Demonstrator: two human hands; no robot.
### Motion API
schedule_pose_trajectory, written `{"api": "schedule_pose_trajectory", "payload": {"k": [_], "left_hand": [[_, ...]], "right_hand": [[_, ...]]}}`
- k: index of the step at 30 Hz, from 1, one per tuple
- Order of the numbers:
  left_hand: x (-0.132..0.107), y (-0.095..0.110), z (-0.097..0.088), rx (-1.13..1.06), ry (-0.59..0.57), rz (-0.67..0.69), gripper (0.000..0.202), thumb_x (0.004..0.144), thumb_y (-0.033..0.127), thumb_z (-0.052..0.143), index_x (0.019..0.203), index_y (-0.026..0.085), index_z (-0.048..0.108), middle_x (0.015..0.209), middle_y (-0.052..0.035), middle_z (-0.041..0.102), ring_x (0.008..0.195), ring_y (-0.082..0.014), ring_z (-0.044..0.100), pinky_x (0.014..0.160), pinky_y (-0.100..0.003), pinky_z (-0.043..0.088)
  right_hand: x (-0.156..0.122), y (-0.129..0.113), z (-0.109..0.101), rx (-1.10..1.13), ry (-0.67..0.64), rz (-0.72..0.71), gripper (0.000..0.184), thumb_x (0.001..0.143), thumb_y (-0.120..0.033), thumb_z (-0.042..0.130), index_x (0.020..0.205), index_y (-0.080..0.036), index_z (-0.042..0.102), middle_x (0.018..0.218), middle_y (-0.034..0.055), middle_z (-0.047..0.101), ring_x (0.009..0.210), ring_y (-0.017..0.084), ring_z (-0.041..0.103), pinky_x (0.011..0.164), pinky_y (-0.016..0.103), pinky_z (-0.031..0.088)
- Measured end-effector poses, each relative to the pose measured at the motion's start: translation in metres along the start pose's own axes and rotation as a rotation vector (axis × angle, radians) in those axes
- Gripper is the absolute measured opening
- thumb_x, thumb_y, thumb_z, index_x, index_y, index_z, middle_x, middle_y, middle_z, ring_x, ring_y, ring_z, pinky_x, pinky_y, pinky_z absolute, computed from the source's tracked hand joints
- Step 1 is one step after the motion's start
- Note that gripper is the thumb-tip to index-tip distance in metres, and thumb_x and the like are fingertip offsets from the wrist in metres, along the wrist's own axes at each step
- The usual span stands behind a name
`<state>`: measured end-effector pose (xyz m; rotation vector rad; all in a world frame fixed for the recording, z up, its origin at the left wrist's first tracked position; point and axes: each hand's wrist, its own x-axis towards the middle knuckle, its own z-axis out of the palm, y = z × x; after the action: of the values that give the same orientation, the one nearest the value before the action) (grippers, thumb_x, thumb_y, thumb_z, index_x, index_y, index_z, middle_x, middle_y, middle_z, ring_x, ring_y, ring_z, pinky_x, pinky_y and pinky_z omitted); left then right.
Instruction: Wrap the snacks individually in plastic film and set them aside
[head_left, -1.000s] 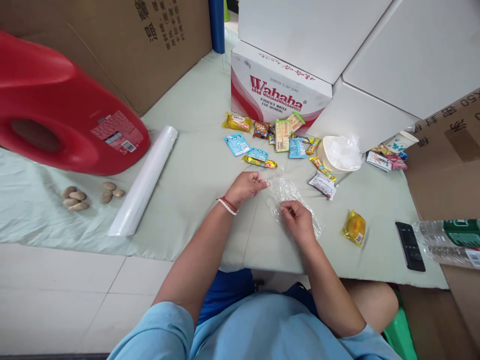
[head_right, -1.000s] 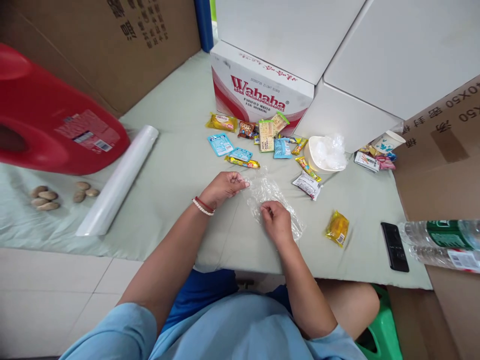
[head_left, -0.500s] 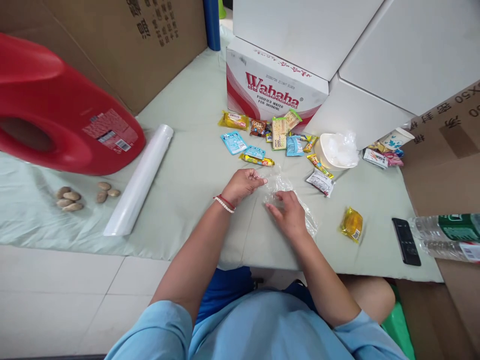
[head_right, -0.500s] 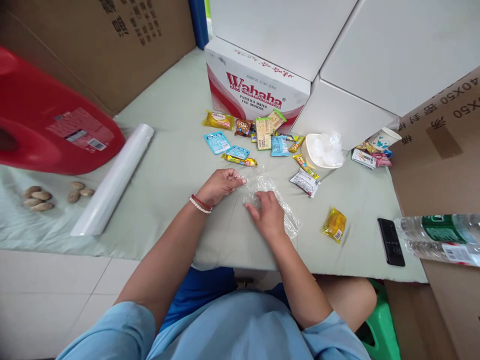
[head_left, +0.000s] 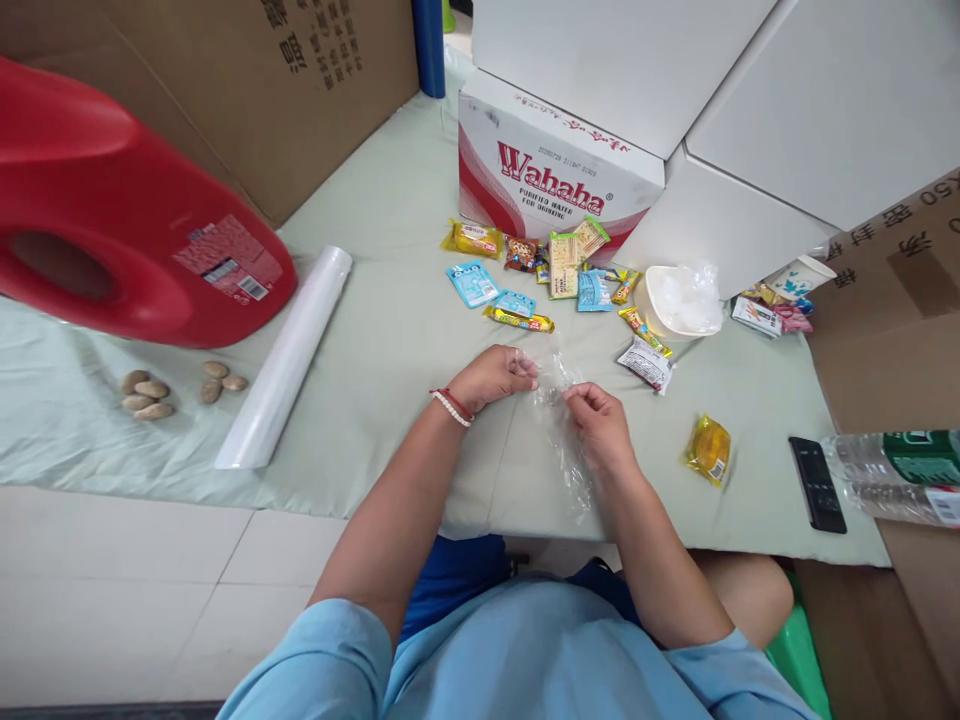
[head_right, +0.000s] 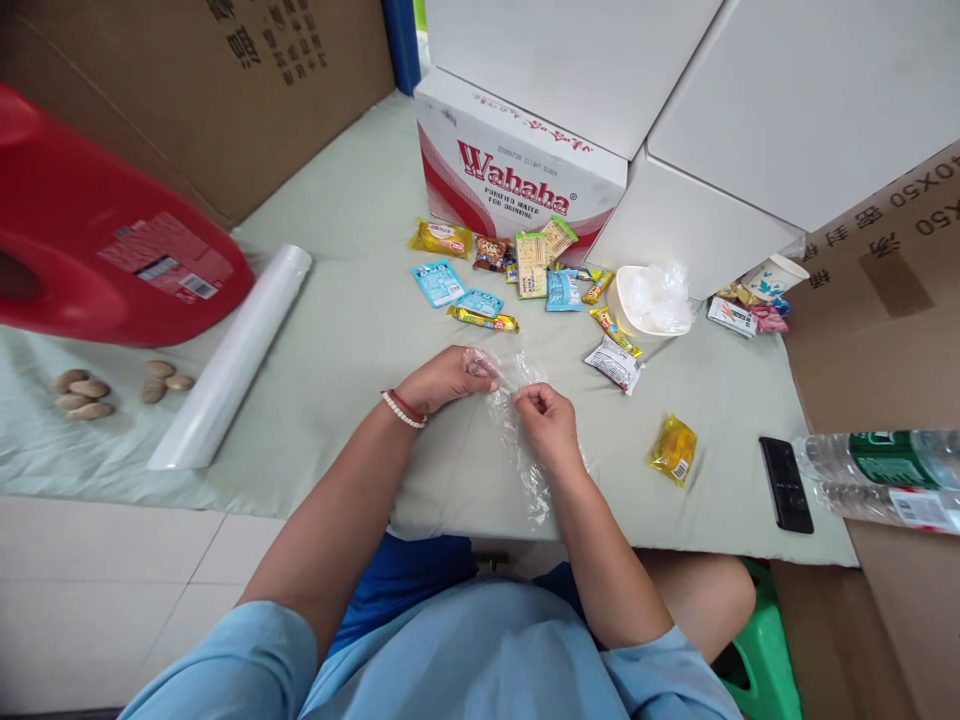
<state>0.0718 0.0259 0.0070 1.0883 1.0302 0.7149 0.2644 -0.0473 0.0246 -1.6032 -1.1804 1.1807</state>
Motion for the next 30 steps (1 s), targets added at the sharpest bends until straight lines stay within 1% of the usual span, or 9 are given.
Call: {"api": "schedule_pose_trajectory", "payload": {"k": [4,7,11,13,16,20,25,27,30], "left_hand": [[-0.002,0.006,-0.007,0.001,-0.037,-0.064,0.023,0.057,0.024,0.084,0.074,0.015,0.071,0.066,0.0015,0.065,0.061,-0.0107,0.052,0.056,-0.022,0.037],[-0.005,0.011,-0.010,0.027,-0.015,-0.103,0.024,0.060,0.029,0.085,0.073,0.015,0.071,0.064,0.0006,0.065,0.055,-0.0087,0.045,0.050,-0.021,0.030],[-0.006,0.013,-0.012,0.022,0.032,-0.098,0.023,0.064,0.030,0.084,0.073,0.016,0.067,0.064,-0.0010,0.066,0.053,-0.0084,0.045,0.048,-0.021,0.028],[-0.005,0.013,-0.014,0.020,0.033,-0.103,0.023,0.064,0.028,0.083,0.076,0.016,0.067,0.064,-0.0011,0.066,0.053,-0.0087,0.046,0.048,-0.020,0.028],[-0.004,0.013,-0.019,-0.002,0.083,-0.096,0.026,0.063,0.027,0.084,0.078,0.017,0.064,0.063,-0.0002,0.065,0.051,-0.0085,0.045,0.047,-0.020,0.026],[0.000,0.009,-0.023,-0.050,0.245,-0.049,0.031,0.062,0.025,0.083,0.080,0.019,0.059,0.061,0.0021,0.063,0.048,-0.0085,0.043,0.047,-0.022,0.027],[0.006,0.002,-0.019,0.115,0.445,0.014,0.031,0.060,0.023,0.083,0.083,0.019,0.062,0.067,0.0045,0.060,0.058,-0.0112,0.051,0.055,-0.023,0.037],[0.007,0.000,-0.018,0.188,0.456,0.026,0.028,0.061,0.024,0.082,0.083,0.018,0.064,0.069,0.0038,0.061,0.062,-0.0125,0.053,0.058,-0.024,0.038],[0.008,-0.001,-0.017,0.233,0.420,0.049,0.023,0.065,0.028,0.081,0.078,0.018,0.064,0.067,0.0034,0.060,0.062,-0.0130,0.052,0.059,-0.025,0.037]], "right_hand": [[0.002,-0.010,-0.029,0.313,0.018,0.120,0.028,0.067,-0.041,0.079,0.076,-0.022,0.061,0.066,-0.0049,0.052,0.051,0.008,0.034,0.044,0.021,0.027],[0.006,-0.006,-0.060,0.445,0.074,0.166,0.032,0.062,-0.035,0.085,0.075,-0.022,0.060,0.071,-0.0030,0.058,0.055,0.008,0.043,0.044,0.019,0.036],[0.008,0.009,-0.092,0.424,0.130,0.190,0.032,0.063,-0.032,0.086,0.077,-0.023,0.059,0.078,0.0008,0.067,0.064,0.013,0.060,0.051,0.024,0.053],[0.008,0.015,-0.104,0.371,0.131,0.191,0.032,0.066,-0.035,0.086,0.079,-0.023,0.059,0.075,0.0009,0.068,0.061,0.014,0.061,0.048,0.025,0.053],[0.008,0.020,-0.117,0.379,0.142,0.233,0.035,0.061,-0.033,0.088,0.079,-0.022,0.060,0.068,-0.0016,0.065,0.053,0.011,0.055,0.041,0.021,0.045],[0.009,0.024,-0.123,0.397,0.139,0.299,0.039,0.055,-0.032,0.091,0.076,-0.021,0.060,0.073,0.0004,0.070,0.052,0.008,0.053,0.039,0.017,0.039],[0.009,0.031,-0.113,0.152,0.192,0.255,0.042,0.059,-0.044,0.088,0.079,-0.021,0.060,0.077,0.0023,0.073,0.054,0.010,0.056,0.043,0.020,0.042],[0.009,0.031,-0.112,0.021,0.246,0.190,0.041,0.063,-0.050,0.085,0.082,-0.021,0.061,0.076,0.0008,0.070,0.057,0.013,0.057,0.047,0.024,0.044],[0.009,0.022,-0.114,-0.230,0.458,-0.027,0.038,0.078,-0.057,0.075,0.087,-0.022,0.065,0.079,0.0008,0.067,0.069,0.017,0.060,0.061,0.029,0.049]]}}
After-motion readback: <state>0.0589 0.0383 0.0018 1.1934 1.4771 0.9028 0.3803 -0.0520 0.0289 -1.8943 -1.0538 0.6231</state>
